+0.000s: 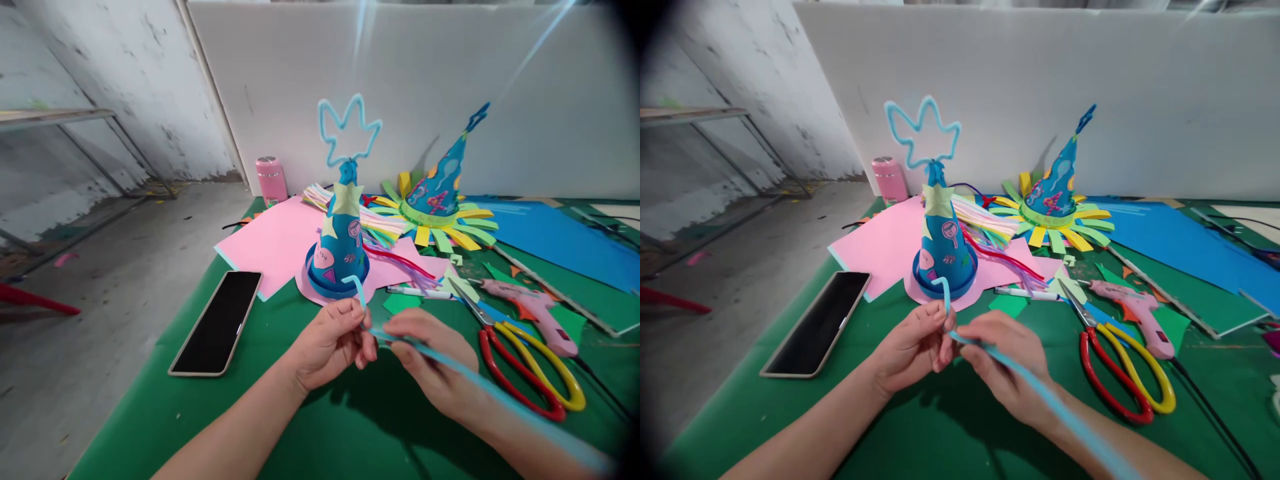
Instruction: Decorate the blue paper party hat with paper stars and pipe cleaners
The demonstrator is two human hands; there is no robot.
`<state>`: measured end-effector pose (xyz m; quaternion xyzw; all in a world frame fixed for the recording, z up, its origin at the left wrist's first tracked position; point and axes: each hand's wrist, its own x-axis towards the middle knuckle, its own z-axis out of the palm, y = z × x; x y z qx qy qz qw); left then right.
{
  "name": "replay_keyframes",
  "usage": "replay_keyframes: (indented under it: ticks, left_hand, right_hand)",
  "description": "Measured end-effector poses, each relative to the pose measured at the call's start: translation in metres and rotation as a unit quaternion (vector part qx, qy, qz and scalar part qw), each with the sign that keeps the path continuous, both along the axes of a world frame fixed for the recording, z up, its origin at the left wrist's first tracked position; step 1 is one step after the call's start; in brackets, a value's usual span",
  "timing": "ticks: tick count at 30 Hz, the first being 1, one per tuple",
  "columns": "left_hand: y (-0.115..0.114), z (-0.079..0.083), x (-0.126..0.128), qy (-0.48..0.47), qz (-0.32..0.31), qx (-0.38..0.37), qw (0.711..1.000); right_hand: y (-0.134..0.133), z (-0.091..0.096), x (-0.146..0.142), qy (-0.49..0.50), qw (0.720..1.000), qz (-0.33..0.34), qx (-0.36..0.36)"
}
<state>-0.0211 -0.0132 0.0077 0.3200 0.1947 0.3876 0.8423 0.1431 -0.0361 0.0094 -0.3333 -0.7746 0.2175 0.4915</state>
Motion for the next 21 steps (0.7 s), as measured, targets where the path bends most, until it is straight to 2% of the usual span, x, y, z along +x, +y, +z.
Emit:
replay_keyframes:
  ticks: [3,6,11,17,21]
  left_hand:
    - [0.0,-0.001,0.0,-0.006,0.006,0.012,1.0]
    - [0.001,-0.002,0.0,0.008,0.01,0.011,1.0]
    - [0.003,-0.003,-0.002,0.046,0.03,-0.005,0.998]
    - [0.005,-0.002,-0.001,0.048,0.129,-0.04,0.99]
    - [0.006,-0.003,-0.002,0.051,0.142,-0.036,0.988]
  right_hand:
    - [0.002,-0.001,-0.011,0.157,0.973,-0.05,-0.159]
    - [0.004,-0.009,-0.015,0.206,0.948,-0.044,-0.241]
    - [0.003,-0.015,-0.014,0.164,0.955,-0.063,-0.237]
    - [-0.002,-0.02,-0.014,0.124,0.958,-0.05,-0.255]
    - [-0.005,-0.025,-0.012,0.098,0.958,-0.052,-0.265]
